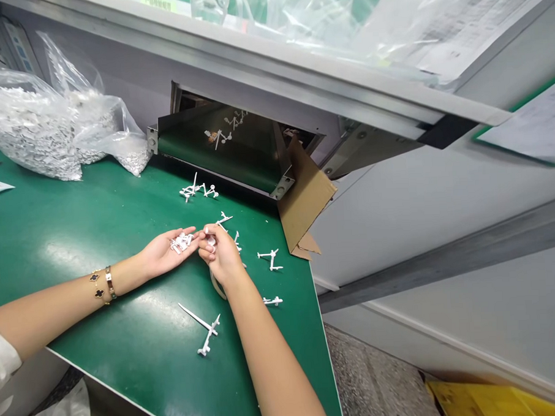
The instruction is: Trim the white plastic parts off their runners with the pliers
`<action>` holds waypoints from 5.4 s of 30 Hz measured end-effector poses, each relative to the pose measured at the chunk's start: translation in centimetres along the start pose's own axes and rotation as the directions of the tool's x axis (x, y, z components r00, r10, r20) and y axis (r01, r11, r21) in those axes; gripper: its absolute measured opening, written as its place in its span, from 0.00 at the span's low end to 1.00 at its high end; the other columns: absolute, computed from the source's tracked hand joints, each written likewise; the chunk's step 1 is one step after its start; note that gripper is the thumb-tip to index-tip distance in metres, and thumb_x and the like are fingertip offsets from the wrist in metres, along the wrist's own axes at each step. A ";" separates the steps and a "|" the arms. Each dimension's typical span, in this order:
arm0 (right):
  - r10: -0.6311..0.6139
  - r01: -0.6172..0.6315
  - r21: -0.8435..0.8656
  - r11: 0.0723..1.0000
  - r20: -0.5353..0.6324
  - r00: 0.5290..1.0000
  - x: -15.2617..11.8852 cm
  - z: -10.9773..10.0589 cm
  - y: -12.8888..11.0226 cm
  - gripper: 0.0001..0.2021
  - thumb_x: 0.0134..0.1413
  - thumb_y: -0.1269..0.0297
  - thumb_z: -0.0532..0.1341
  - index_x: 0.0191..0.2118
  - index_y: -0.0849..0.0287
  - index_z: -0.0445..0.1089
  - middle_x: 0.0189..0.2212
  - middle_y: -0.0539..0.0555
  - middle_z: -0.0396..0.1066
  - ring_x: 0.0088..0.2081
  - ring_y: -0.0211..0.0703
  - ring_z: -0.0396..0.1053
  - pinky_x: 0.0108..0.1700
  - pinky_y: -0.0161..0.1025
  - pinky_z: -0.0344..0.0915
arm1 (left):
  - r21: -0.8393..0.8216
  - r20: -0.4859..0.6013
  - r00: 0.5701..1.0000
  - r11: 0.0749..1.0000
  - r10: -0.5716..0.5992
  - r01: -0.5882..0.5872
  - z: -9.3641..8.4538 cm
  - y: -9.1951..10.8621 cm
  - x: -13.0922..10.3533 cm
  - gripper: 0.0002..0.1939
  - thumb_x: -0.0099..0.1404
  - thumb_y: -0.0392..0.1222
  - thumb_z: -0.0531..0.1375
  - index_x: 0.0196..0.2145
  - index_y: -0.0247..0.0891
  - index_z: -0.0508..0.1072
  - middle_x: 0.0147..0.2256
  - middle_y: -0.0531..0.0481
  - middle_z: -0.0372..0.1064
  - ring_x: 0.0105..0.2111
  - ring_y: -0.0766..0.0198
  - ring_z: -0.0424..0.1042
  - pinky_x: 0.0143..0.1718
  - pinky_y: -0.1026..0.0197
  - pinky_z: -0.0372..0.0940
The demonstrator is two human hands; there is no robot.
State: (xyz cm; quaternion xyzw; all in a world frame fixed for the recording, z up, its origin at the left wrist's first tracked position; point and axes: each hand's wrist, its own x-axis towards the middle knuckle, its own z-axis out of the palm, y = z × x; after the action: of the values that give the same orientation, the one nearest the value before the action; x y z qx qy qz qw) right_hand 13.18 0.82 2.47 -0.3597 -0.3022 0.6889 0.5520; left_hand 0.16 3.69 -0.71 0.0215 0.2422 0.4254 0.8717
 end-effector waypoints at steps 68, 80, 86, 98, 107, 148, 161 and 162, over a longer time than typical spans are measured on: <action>-0.277 0.155 -0.823 0.547 -0.002 0.961 0.1 0.0 1.1 0.05 0.47 0.65 0.59 0.29 0.59 0.71 0.19 0.47 0.64 0.20 0.35 0.58 0.23 0.31 0.54 | 0.020 0.085 0.994 0.998 0.062 -0.064 0.1 -0.2 -0.1 0.17 0.63 0.29 0.46 0.50 0.25 0.60 0.32 0.40 0.69 0.30 0.65 0.71 0.36 0.64 0.68; -0.127 0.025 -0.614 0.789 -0.122 0.984 0.5 -0.3 0.9 0.06 0.43 0.63 0.56 0.28 0.59 0.61 0.14 0.41 0.53 0.14 0.28 0.46 0.15 0.25 0.40 | 0.023 0.070 0.997 0.999 0.045 -0.046 -0.1 -0.3 -0.2 0.15 0.63 0.31 0.46 0.47 0.26 0.63 0.34 0.39 0.69 0.35 0.61 0.72 0.41 0.60 0.68; -0.201 0.101 -0.721 0.686 -0.055 0.978 0.5 -0.6 1.1 0.08 0.42 0.61 0.59 0.27 0.61 0.67 0.15 0.45 0.58 0.16 0.30 0.52 0.16 0.27 0.46 | 0.064 0.083 0.995 0.996 0.059 -0.065 -0.1 -0.4 -0.1 0.14 0.60 0.28 0.48 0.44 0.25 0.64 0.34 0.38 0.69 0.35 0.61 0.72 0.40 0.60 0.69; -0.049 -0.031 -0.481 0.876 -0.154 0.987 0.6 -0.4 1.0 0.07 0.42 0.63 0.59 0.28 0.60 0.61 0.12 0.39 0.49 0.12 0.26 0.42 0.14 0.24 0.37 | 0.251 0.204 0.969 0.950 0.138 -0.188 -1.2 -0.8 0.8 0.09 0.57 0.24 0.56 0.36 0.29 0.71 0.34 0.46 0.70 0.34 0.70 0.70 0.41 0.69 0.65; -0.042 0.047 -0.101 0.994 0.053 0.998 0.4 -0.6 0.5 0.10 0.43 0.65 0.56 0.22 0.58 0.51 0.13 0.41 0.48 0.13 0.27 0.38 0.13 0.25 0.34 | 0.253 0.171 0.977 0.952 0.128 -0.169 -0.9 -0.6 0.5 0.12 0.58 0.24 0.54 0.40 0.28 0.70 0.28 0.48 0.67 0.27 0.73 0.66 0.35 0.69 0.64; -0.132 0.115 -0.115 0.987 -0.161 0.978 0.6 -0.6 0.6 0.05 0.47 0.68 0.54 0.29 0.61 0.65 0.17 0.43 0.51 0.15 0.29 0.46 0.15 0.25 0.47 | -0.030 0.174 0.981 0.997 0.081 -0.077 0.1 0.5 -0.8 0.26 0.56 0.27 0.48 0.53 0.31 0.62 0.50 0.39 0.64 0.51 0.54 0.65 0.46 0.56 0.68; 0.026 0.135 0.410 0.902 -0.364 0.931 0.4 -0.4 -0.4 0.12 0.57 0.70 0.46 0.40 0.65 0.64 0.38 0.61 0.66 0.37 0.39 0.69 0.34 0.31 0.72 | 0.000 0.121 0.984 0.991 0.130 -0.131 0.4 0.6 -0.4 0.14 0.62 0.29 0.52 0.45 0.32 0.68 0.42 0.42 0.68 0.43 0.62 0.71 0.43 0.61 0.69; 0.034 0.139 0.418 0.898 -0.380 0.925 0.2 -0.4 -0.5 0.11 0.57 0.72 0.46 0.39 0.65 0.63 0.35 0.60 0.66 0.35 0.38 0.69 0.33 0.31 0.72 | 0.002 0.098 0.986 0.991 0.136 -0.136 0.4 0.6 -0.4 0.13 0.62 0.28 0.51 0.43 0.31 0.69 0.39 0.42 0.69 0.39 0.63 0.72 0.41 0.63 0.70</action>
State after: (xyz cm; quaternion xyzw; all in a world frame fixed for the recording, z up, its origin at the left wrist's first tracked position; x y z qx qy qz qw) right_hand 13.76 1.12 2.57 -0.3439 -0.0378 0.6414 0.6848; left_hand -0.32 3.80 -0.07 0.0624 0.1990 0.4813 0.8514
